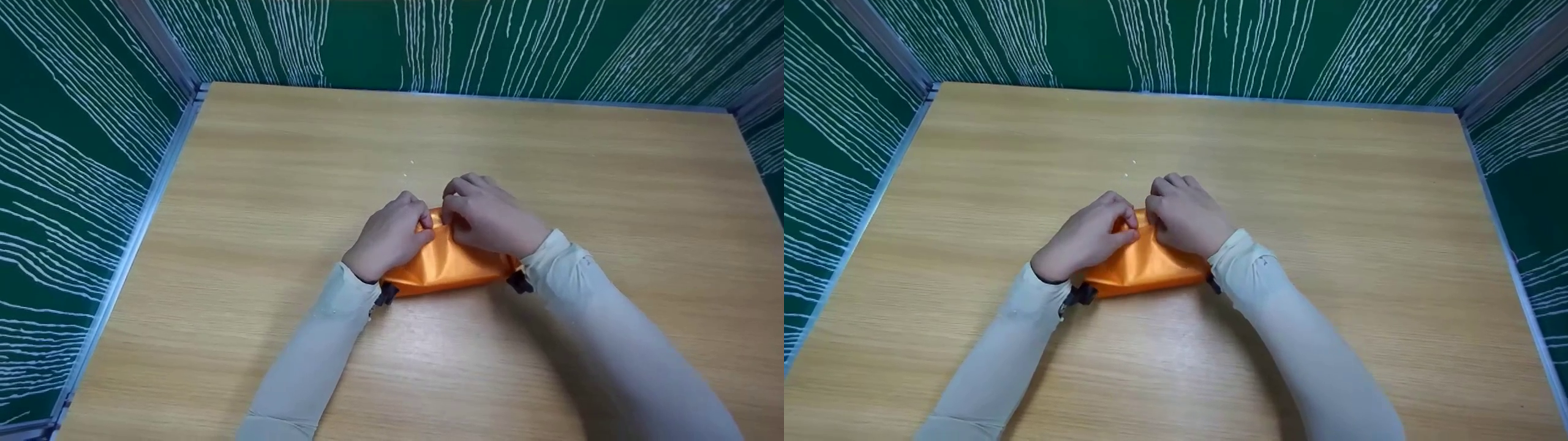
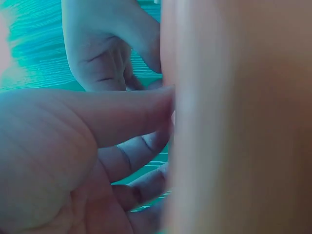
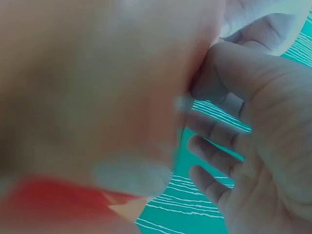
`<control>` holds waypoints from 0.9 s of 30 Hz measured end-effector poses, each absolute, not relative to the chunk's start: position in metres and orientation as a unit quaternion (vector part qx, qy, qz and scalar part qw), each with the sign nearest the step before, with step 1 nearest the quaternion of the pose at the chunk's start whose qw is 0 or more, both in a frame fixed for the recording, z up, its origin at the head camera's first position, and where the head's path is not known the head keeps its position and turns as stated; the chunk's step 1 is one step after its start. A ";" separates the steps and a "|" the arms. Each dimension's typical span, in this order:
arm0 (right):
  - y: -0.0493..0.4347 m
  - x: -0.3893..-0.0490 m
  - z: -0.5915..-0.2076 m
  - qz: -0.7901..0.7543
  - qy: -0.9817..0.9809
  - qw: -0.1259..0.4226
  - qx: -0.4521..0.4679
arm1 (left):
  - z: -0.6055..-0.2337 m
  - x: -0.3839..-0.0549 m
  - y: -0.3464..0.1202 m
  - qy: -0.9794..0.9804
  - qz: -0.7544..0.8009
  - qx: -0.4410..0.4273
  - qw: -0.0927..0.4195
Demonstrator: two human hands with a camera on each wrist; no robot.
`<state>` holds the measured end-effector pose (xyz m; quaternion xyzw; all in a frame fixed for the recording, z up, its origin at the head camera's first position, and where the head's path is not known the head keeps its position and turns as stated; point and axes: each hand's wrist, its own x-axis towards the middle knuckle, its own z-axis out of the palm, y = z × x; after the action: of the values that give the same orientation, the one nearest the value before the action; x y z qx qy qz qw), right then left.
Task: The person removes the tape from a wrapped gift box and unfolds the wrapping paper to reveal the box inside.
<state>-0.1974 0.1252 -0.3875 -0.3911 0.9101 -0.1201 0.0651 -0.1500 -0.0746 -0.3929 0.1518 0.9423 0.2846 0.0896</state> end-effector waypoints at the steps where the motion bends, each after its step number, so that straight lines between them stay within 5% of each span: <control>1: 0.126 -0.197 -0.387 -0.122 0.909 0.068 -0.393 | -0.393 -0.150 -0.075 0.942 0.283 0.155 0.091; 27: 0.131 -0.204 -0.385 -0.118 0.876 0.061 -0.464 | -0.398 -0.154 -0.076 0.944 0.259 0.181 0.097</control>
<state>-0.2041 0.1312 -0.3854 -0.4640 0.8758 -0.1179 0.0606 -0.1536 -0.0764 -0.3981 0.1808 0.9437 0.2595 0.0974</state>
